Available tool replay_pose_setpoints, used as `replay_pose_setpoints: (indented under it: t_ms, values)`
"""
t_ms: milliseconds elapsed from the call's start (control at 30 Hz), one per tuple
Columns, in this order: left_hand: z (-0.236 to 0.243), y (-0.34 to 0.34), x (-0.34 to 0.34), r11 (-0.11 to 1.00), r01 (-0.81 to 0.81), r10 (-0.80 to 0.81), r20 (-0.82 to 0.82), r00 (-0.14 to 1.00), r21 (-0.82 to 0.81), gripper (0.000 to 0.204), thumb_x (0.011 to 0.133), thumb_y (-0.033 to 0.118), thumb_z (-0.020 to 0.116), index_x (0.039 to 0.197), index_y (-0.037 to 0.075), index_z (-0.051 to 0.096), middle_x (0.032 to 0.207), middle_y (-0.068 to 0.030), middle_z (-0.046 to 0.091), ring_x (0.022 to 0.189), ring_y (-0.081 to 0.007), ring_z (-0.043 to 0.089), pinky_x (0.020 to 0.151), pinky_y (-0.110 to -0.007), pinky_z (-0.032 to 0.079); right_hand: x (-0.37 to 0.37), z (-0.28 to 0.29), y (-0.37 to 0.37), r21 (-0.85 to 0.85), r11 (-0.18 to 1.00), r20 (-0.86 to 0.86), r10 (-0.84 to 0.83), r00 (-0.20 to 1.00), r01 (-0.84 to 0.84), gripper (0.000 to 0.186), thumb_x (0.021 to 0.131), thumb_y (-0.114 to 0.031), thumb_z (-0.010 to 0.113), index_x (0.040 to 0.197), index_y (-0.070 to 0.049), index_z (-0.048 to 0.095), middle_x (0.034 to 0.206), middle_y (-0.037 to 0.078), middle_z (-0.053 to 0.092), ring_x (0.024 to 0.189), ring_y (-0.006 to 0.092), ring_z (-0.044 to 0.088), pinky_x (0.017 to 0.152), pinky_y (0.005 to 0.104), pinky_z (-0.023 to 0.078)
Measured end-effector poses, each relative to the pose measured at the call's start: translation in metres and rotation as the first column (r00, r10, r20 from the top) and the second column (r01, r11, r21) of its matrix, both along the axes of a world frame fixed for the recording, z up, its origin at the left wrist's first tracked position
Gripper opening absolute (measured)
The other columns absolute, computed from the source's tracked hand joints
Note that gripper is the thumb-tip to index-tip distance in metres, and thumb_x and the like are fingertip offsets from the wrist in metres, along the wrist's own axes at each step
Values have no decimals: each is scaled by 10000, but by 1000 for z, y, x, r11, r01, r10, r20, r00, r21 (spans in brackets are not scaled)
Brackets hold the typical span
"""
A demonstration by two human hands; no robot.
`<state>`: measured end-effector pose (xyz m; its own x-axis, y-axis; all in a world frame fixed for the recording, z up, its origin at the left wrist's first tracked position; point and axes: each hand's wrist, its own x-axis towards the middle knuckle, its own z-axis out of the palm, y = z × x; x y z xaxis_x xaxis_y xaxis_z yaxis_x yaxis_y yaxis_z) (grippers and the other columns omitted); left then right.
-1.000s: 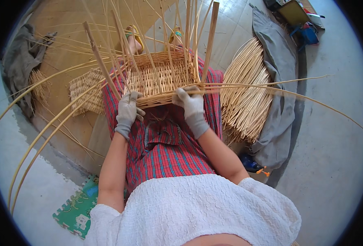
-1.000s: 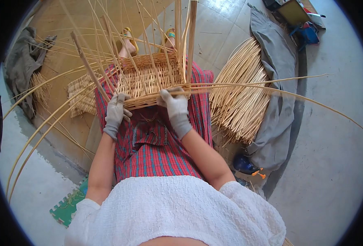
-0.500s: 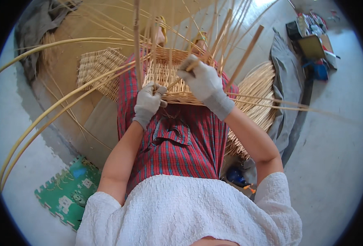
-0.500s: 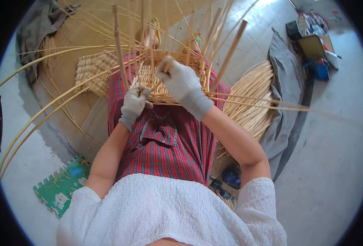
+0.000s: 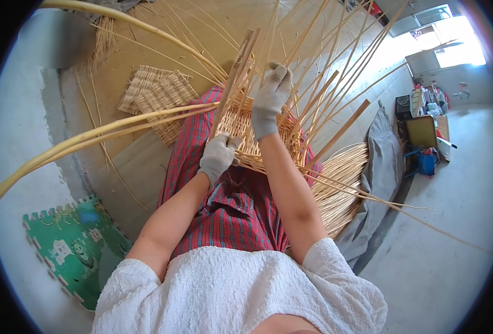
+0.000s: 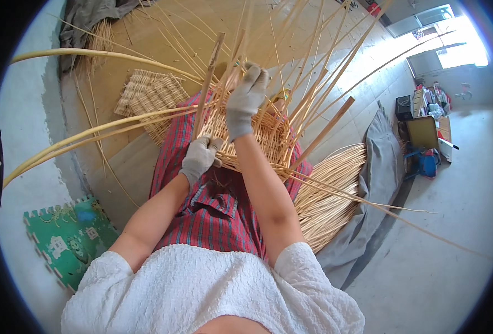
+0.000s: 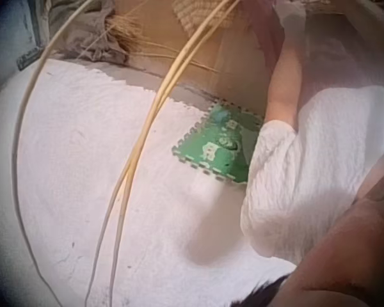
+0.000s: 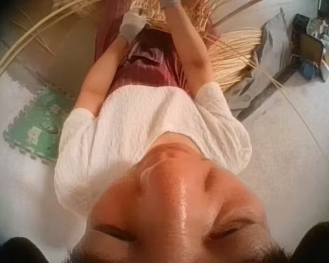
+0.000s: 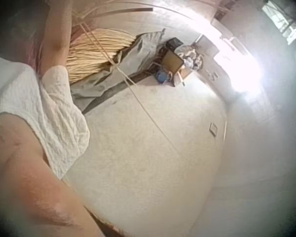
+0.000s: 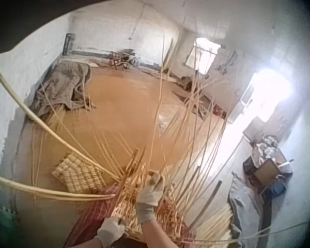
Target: The person sits on the floor weaving a rectangular basket using thin wooden strips. They interlace the strips through a vertical frame, occasionally using a metal ruler to measure the basket's dimensions and a hammer to tighten the weave.
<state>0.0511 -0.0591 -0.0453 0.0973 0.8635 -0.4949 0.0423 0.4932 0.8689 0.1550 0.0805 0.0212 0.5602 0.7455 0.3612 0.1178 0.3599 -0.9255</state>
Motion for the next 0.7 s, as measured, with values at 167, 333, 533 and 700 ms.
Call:
replay_pose_setpoints:
  t_ms: [167,333,533,700]
  values:
    - [-1,-6,-4,999,31,-32,-94,995,-11,222,975,200,715,933,-1,630,657,-82,667,518,-169,670,510,-335,561,64,-36,-139,-53,999,-8,4,1000,-4,271,1080,-336,486,1126,-83,573,772,11,567,658,140,509,687,326,501]
    - [-28,-11,-12,994,-6,-20,239,971,111,174,950,125,745,915,26,606,728,-58,661,538,-142,656,509,-315,558,101,-61,-243,198,930,-251,353,901,-309,295,1103,-346,481,891,-141,495,566,-31,371,535,133,439,660,344,524]
    - [5,5,-1,996,58,-58,-8,998,65,371,859,65,836,813,91,469,687,-13,585,530,-122,631,427,-287,533,89,-31,-244,24,980,-658,164,735,-197,440,1080,-377,510,710,-138,518,559,-28,421,531,152,461,638,350,489]
    - [13,-4,18,998,-31,32,-19,999,53,406,853,133,858,777,79,463,669,-28,583,460,-130,593,387,-316,530,25,-10,-271,-252,778,505,613,608,-575,290,941,-314,632,719,-130,664,727,28,643,678,282,590,714,410,485]
